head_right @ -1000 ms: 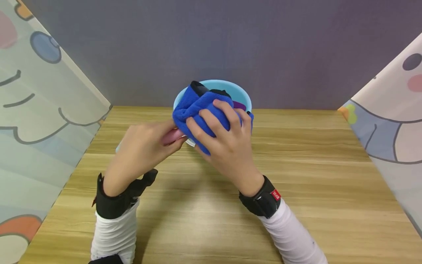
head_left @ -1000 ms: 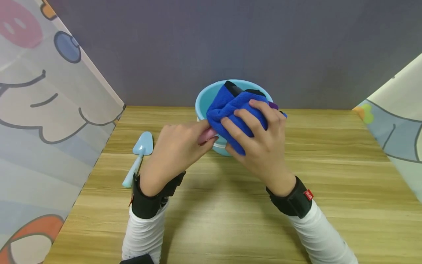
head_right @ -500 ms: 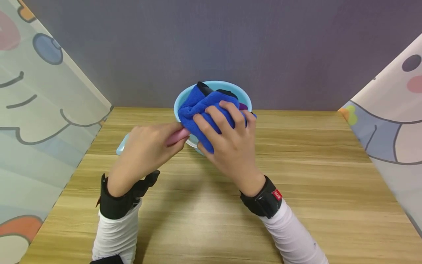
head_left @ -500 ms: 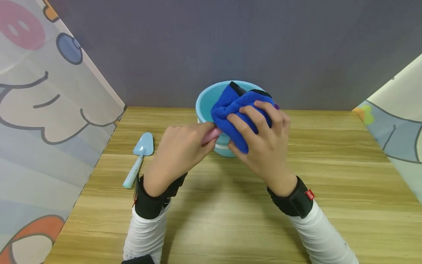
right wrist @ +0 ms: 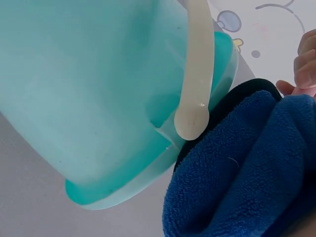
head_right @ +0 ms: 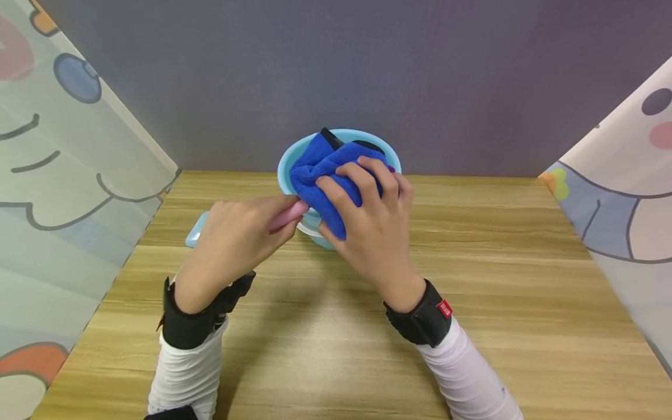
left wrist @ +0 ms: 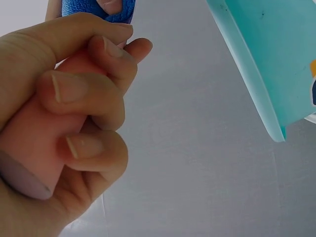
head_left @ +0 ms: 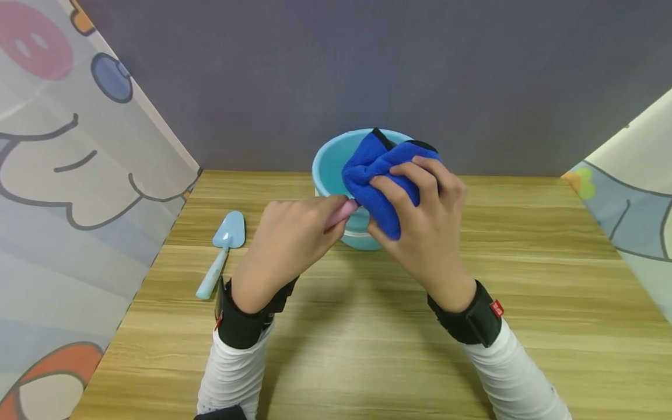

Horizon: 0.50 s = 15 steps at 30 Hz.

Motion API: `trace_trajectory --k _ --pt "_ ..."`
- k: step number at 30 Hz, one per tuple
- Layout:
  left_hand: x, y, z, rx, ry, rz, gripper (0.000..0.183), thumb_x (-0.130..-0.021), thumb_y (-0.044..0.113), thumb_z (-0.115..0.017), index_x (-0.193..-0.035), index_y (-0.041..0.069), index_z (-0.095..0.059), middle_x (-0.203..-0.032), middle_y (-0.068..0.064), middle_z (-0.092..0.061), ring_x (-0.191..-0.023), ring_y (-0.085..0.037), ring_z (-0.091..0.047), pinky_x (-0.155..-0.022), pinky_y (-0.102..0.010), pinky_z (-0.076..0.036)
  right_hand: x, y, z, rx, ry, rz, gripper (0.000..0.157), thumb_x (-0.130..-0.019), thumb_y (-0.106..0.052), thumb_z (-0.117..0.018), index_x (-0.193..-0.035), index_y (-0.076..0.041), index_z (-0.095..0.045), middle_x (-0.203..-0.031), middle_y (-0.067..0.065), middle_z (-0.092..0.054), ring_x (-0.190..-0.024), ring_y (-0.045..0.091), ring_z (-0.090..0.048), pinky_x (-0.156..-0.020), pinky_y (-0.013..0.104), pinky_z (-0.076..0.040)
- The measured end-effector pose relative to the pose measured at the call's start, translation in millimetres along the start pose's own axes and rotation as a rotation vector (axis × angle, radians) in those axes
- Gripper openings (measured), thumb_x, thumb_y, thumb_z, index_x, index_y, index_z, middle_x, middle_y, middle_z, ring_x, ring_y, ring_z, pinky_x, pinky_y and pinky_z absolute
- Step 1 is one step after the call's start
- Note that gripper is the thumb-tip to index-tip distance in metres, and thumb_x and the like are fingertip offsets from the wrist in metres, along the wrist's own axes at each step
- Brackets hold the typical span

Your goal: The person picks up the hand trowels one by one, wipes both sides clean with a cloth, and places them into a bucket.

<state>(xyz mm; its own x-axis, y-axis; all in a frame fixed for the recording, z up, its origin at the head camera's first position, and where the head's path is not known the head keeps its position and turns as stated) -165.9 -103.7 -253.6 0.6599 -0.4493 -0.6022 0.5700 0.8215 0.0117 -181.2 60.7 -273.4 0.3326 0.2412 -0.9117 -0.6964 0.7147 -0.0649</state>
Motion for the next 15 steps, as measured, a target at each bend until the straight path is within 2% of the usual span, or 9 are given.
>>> trace_trajectory --k 8,15 --pt "-0.5 -1.3 0.5 -0.026 0.008 0.009 0.037 -0.094 0.029 -0.059 -0.063 0.013 -0.05 -0.052 0.004 -0.03 -0.038 -0.015 -0.034 -0.035 -0.03 -0.021 -0.1 3.3 -0.6 0.028 -0.008 -0.046 0.041 -0.075 -0.021 -0.071 -0.114 -0.015 -0.061 -0.118 0.015 -0.054 -0.124 0.035 -0.039 -0.093 0.063 -0.032" --pt "0.4 -1.7 2.2 -0.029 0.014 0.012 0.038 -0.095 0.029 -0.058 -0.062 0.012 -0.049 -0.052 0.004 -0.029 -0.038 -0.015 -0.033 -0.035 -0.03 -0.02 0.3 6.7 0.4 0.024 -0.034 -0.063 0.044 -0.077 -0.024 -0.072 -0.117 -0.014 -0.057 -0.12 0.018 -0.052 -0.125 0.037 -0.036 -0.098 0.063 -0.035"
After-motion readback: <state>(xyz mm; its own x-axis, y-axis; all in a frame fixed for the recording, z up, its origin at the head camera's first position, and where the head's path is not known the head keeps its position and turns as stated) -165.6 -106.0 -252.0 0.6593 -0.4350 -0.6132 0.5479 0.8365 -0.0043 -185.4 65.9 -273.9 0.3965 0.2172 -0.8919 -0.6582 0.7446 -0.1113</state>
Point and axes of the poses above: each hand's wrist, its own x-axis away from the middle knuckle, its own z-axis out of the back of the hand, y = z × x, the point moved 4 cm from there along -x, towards the middle knuckle
